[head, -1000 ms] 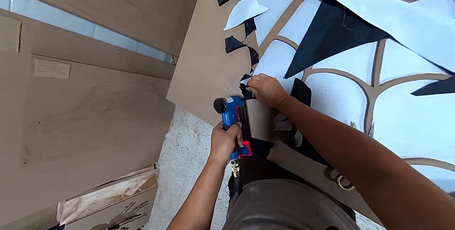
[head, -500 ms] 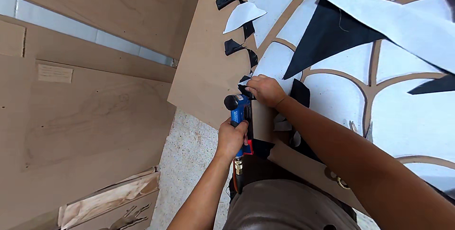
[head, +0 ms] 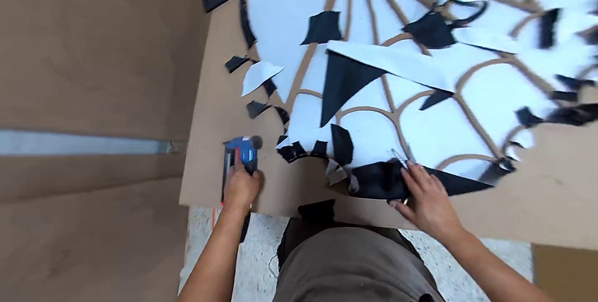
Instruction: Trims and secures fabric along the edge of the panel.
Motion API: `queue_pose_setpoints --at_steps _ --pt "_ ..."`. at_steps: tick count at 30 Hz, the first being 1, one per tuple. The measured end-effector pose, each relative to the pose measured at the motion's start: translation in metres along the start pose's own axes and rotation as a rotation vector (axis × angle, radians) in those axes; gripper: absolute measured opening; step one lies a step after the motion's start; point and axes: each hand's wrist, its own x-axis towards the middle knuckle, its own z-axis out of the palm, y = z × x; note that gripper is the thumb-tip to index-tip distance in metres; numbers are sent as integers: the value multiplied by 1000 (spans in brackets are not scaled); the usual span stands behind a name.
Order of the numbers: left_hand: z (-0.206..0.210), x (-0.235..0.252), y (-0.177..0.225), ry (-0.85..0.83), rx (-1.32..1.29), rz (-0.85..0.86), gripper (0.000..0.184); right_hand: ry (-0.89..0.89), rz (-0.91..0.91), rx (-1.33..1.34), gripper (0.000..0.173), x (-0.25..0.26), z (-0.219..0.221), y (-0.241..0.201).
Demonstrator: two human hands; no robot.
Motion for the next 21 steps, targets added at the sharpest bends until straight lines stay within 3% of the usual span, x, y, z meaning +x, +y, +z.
queue_pose_setpoints --at_steps 2,4,6,9,11,13,16,21 --pt "6 2 21 91 93 278 61 51 90 -17 79 -26 15 -4" --pt "19 -10 59 13 100 567 62 204 259 43 64 -34 19 -17" --pt "50 -38 98 -115 150 870 70 329 512 153 69 -36 15 -35" --pt "101 -77 139 -273 188 1229 85 351 827 239 67 -43 15 -45" --pt "127 -82 151 -356 267 1288 91 328 943 291 56 -51 13 -41" --pt "140 -68 149 -328 298 1356 76 326 982 339 49 -58 10 -36" --pt "140 -47 139 -225 208 1455 39 382 972 402 40 -61 0 -32" --pt "119 -16 128 -115 203 1408 30 501 966 436 40 -45 -17 -11"
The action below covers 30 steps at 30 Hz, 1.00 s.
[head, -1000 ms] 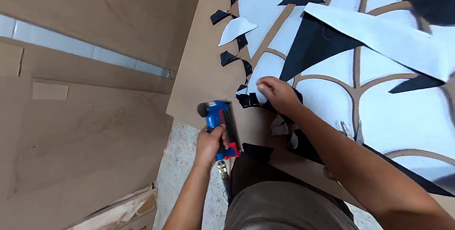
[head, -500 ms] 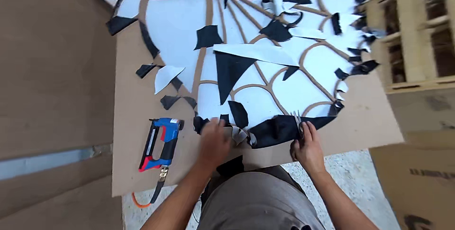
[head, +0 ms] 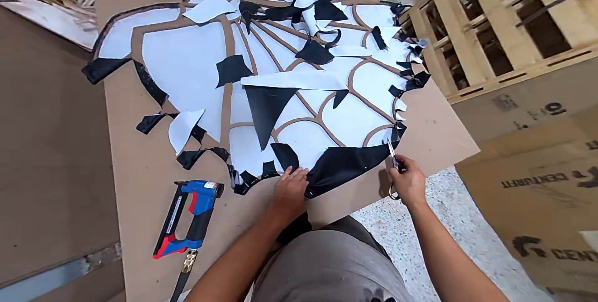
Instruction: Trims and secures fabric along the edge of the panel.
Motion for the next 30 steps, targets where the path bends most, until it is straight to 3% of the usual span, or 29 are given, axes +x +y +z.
queue_pose_setpoints --at_steps 4,8,9,11,13,14,17,20,23,25,30 --pt "-30 -6 -44 -102 73 -130 33 -4 -121 -86 40 45 -5 -10" --pt "-69 13 -28 -286 103 -424 35 -126 -294 -231 39 83 7 -3" --pt "-71 22 -18 -243 42 -449 40 -145 -326 -240 41 85 11 1" --pt "-67 46 5 -160 -64 -437 68 -96 -355 -227 47 78 15 8" --pt "-49 67 28 -180 -108 -351 87 -5 -318 -242 50 60 14 18" --pt "-36 72 37 -202 -103 -296 85 15 -293 -261 50 51 12 25" --pt "-12 67 61 -94 -30 -193 47 -36 -267 -305 50 33 4 38" --pt "-12 54 77 11 -37 -251 44 -190 -225 -321 50 28 -12 37" --pt "-22 54 90 -193 -172 -400 61 -319 -134 -408 63 35 -23 24" --pt "-34 62 95 -323 -188 -517 71 -367 -111 -476 57 42 -26 18" --pt "-39 57 106 -390 -43 -504 28 -532 -135 -464 35 52 -50 27"
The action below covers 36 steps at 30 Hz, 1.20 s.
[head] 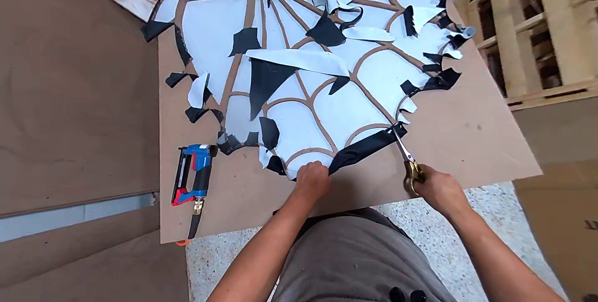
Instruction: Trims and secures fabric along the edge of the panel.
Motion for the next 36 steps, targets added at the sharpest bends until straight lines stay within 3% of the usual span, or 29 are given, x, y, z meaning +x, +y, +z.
queue_pose_setpoints --at_steps 3,6,7,10,12,14,21,26,30,34,36 --pt "23 -15 -10 126 -75 95 16 -332 -71 305 48 -11 -7 25" --pt "33 -30 -8 147 -215 4 14 -669 -94 525 53 -31 2 30" --pt "33 -31 -7 191 -264 -39 18 -751 -110 533 60 -34 9 27" --pt "27 -23 0 211 -316 -106 55 -954 -213 498 81 -34 28 5" --pt "32 -19 2 247 -231 -26 35 -1051 -314 473 85 -27 30 -20" --pt "43 -21 0 340 -138 93 19 -1069 -388 464 80 -13 30 -44" --pt "61 -31 -19 480 -81 301 16 -1099 -443 404 59 33 39 -84" --pt "50 -32 -24 427 -145 320 17 -1101 -426 466 74 28 38 -86" --pt "43 -31 -32 338 -164 360 21 -1025 -375 463 53 27 38 -86" --pt "42 -40 -41 176 -301 342 29 -1074 -393 353 52 37 32 -83" --pt "41 -45 -45 191 -388 327 29 -1110 -444 244 53 51 21 -99"
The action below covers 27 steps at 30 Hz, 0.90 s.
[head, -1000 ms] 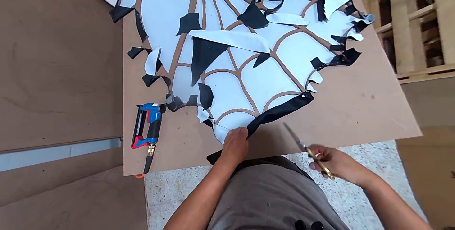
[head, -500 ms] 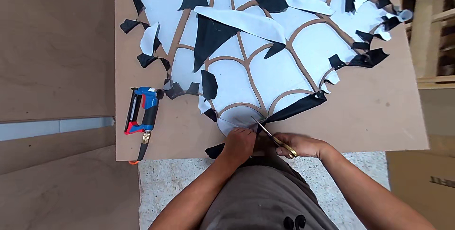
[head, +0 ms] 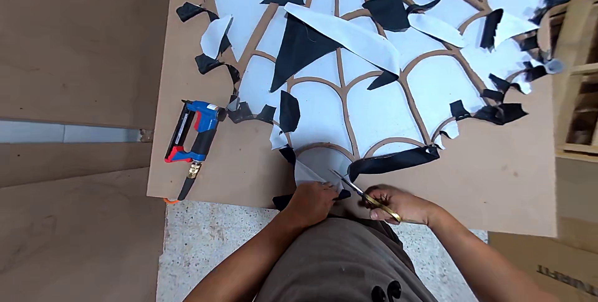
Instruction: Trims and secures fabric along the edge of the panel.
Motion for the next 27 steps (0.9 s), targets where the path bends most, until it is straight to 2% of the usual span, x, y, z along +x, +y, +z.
queue_pose_setpoints --at_steps 4,7,11,16,20,25,27 --pt "3 -14 3 131 -29 -39 26 -41 38 -325 42 19 -37 -43" --pt "0 -29 9 160 -165 -213 28 -99 -9 -501 40 31 -63 -57" --pt "27 -47 16 452 -466 -351 17 -255 47 -635 43 48 -75 -102" --pt "47 -67 22 651 -548 -444 15 -313 -111 -811 40 87 -84 -122" --pt "48 -80 26 705 -612 -485 17 -423 -23 -813 43 104 -79 -148" --pt "43 -88 26 749 -627 -484 16 -399 -250 -970 38 132 -63 -163" --pt "39 -98 24 734 -645 -490 15 -422 -222 -989 42 135 -57 -173"
